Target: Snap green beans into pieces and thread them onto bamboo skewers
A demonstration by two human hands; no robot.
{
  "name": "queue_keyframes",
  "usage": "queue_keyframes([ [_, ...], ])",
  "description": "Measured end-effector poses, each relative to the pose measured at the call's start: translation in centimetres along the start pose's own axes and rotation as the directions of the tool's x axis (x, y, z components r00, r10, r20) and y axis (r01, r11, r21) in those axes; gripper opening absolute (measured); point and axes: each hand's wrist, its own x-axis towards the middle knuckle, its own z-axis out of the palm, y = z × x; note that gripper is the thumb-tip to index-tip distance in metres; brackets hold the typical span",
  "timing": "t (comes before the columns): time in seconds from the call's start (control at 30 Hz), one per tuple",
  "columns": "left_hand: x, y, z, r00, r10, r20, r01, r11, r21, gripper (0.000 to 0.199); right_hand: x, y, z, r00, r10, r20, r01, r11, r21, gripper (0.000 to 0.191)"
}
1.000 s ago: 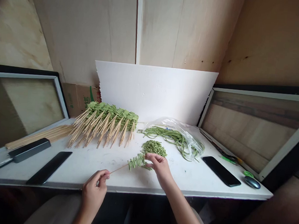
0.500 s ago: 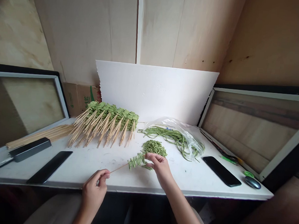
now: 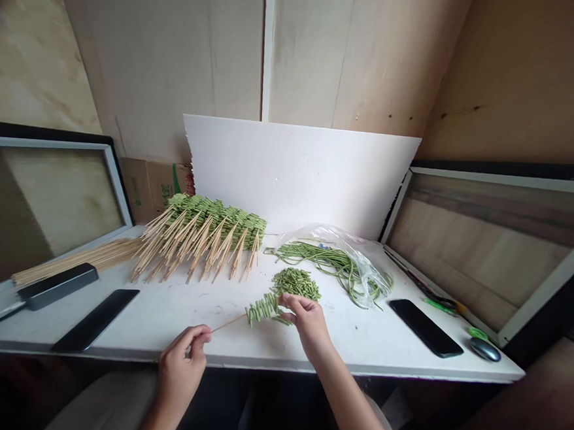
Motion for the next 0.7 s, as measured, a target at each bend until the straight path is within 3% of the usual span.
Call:
queue_keyframes([
  [0.7, 0.4, 0.1, -0.5, 0.994, 0.111, -0.001, -0.111, 0.992, 0.061, 0.030, -1.0, -1.8, 0.7, 0.996, -0.090, 0.023, 0.093, 0.976, -0.195, 0.036],
])
